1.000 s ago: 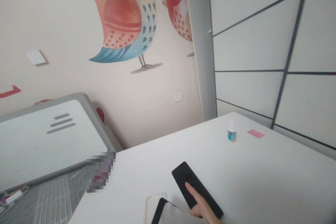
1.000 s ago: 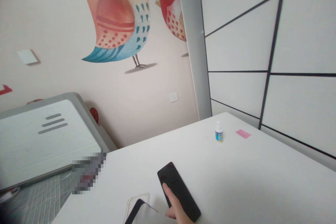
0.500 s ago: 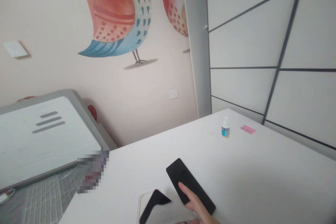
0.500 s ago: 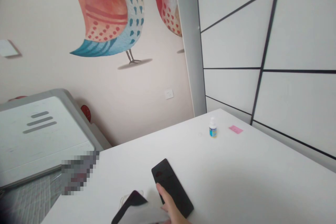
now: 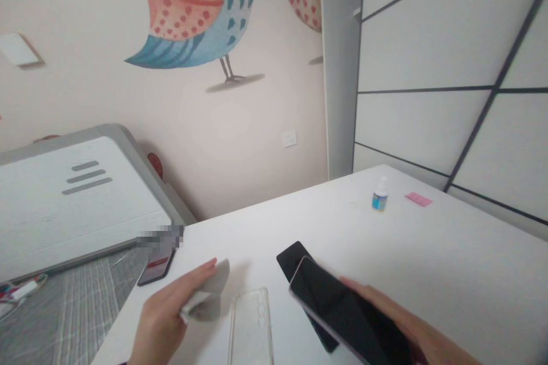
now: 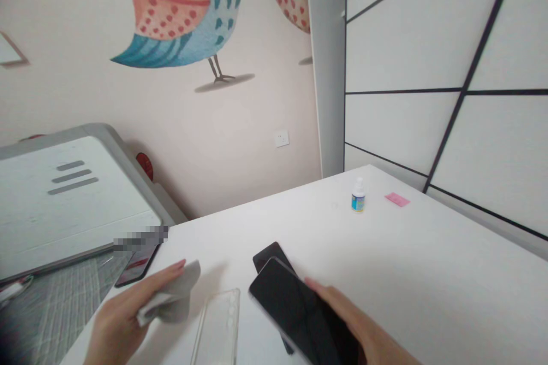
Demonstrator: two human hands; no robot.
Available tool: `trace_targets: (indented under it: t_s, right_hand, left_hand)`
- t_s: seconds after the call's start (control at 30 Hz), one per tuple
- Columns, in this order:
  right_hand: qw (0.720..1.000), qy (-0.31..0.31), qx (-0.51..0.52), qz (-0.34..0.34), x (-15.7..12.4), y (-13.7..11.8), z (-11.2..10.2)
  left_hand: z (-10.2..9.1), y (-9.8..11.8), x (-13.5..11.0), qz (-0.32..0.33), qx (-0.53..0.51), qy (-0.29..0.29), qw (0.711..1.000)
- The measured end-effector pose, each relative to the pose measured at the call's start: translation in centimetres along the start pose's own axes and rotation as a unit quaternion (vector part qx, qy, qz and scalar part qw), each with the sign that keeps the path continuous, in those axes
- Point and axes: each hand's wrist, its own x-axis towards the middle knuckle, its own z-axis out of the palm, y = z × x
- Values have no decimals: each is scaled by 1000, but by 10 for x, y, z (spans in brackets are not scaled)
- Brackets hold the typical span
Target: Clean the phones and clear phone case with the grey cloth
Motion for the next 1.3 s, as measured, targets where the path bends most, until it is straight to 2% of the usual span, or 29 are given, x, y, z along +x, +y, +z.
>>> trace_targets:
  t_s: [0.03, 0.1, 0.17, 0.2, 0.27, 0.33, 0.37, 0.43, 0.53, 0.63, 0.87, 1.0, 1.17, 1.3]
  right_hand:
    - [999, 42, -19, 1, -1, -2, -6]
    - [993, 105, -54, 12, 2, -6, -14]
    - [986, 141, -88, 18, 11, -9, -18]
    - [982, 153, -106, 17, 16, -10, -19]
    - [977, 161, -137, 15, 27, -7, -20]
    - [973, 161, -165, 25, 34, -2, -21]
    - [971, 159, -176, 30, 36, 1, -20]
    - [967, 157, -195, 40, 39, 4, -20]
    - [964, 147, -216, 50, 39, 3, -17]
    - [957, 146, -246, 56, 38, -5, -15]
    - [921, 133, -363, 52, 33, -36, -10]
    - [917, 121, -375, 63, 27, -51, -8]
    - [917, 107, -375, 84, 25, -57, -7]
    - [924, 90, -360, 97, 21, -51, -19]
  left_hand:
    - [2, -9, -3, -103, -14, 39, 994]
    - [12, -18, -3, -275, -78, 111, 952]
    - [23, -18, 0, -396, -195, 160, 883]
    - [29, -15, 2, -443, -267, 172, 839]
    - [38, -9, 5, -510, -396, 175, 744]
    - [43, -5, 4, -546, -475, 168, 669]
    - [45, -3, 2, -557, -497, 166, 645]
    - [46, -2, 0, -569, -520, 163, 616]
    - [45, -2, -1, -577, -535, 160, 597]
    - [44, 0, 1, -574, -548, 144, 591]
    - [39, -2, 1, -564, -550, 128, 602]
    - [37, -7, 1, -557, -554, 135, 604]
    - [36, -6, 3, -558, -574, 137, 583]
    - [38, -3, 4, -537, -614, 164, 555]
